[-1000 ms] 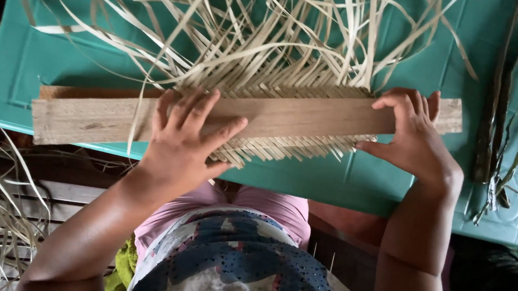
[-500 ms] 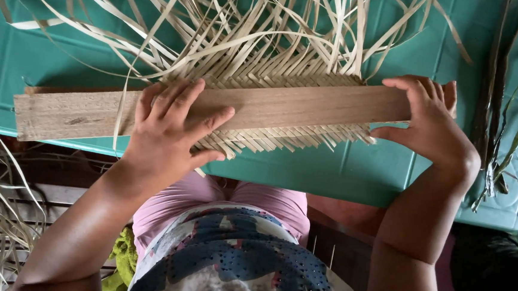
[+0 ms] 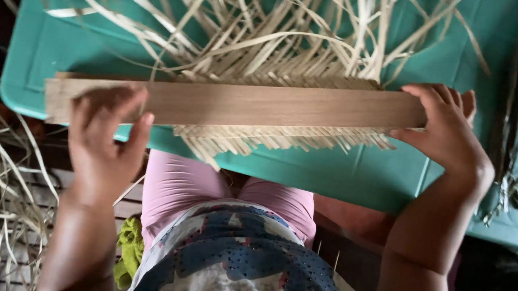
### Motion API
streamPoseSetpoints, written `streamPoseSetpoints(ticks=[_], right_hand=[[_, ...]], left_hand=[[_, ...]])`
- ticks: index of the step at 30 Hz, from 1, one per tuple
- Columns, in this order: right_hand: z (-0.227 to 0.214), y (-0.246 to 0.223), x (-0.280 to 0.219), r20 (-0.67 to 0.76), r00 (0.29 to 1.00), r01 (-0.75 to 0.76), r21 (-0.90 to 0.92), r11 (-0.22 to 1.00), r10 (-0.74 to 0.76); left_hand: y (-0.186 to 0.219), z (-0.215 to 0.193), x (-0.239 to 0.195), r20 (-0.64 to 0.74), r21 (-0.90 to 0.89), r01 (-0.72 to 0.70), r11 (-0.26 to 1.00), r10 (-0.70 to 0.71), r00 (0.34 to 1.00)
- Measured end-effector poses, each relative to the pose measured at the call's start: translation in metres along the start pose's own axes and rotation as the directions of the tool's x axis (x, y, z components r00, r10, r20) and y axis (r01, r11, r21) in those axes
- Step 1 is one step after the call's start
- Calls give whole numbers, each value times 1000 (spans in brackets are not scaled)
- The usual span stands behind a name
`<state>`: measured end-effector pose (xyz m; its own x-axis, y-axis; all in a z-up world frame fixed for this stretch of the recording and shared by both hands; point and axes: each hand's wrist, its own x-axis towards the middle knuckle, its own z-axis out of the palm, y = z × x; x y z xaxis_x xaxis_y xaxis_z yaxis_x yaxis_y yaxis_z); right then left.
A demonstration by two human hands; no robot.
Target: The person weaves dried plant fibers into a basket using a wooden frame on a green plastic table. They interlace the fibers by hand, then secure the edge with a green leaf strip, wrapping and tucking it to hold the weave in place.
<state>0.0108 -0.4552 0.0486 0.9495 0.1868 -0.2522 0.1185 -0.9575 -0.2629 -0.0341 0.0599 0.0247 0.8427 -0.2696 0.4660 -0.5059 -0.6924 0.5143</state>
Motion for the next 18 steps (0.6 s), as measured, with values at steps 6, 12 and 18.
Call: streamPoseSetpoints(ticks=[6, 12, 18], right_hand=[[-1, -40, -3, -212, 931, 314, 45, 948, -298], [36, -138, 40, -268, 724, 646, -58, 761, -635], [50, -169, 71, -63, 756, 647, -79, 758, -652]], left_hand=[[32, 38, -64, 185, -280, 326, 903, -283, 941], [33, 42, -51, 604, -546, 792, 272, -528, 597], [18, 47, -48, 457, -416, 734, 538, -574, 679]])
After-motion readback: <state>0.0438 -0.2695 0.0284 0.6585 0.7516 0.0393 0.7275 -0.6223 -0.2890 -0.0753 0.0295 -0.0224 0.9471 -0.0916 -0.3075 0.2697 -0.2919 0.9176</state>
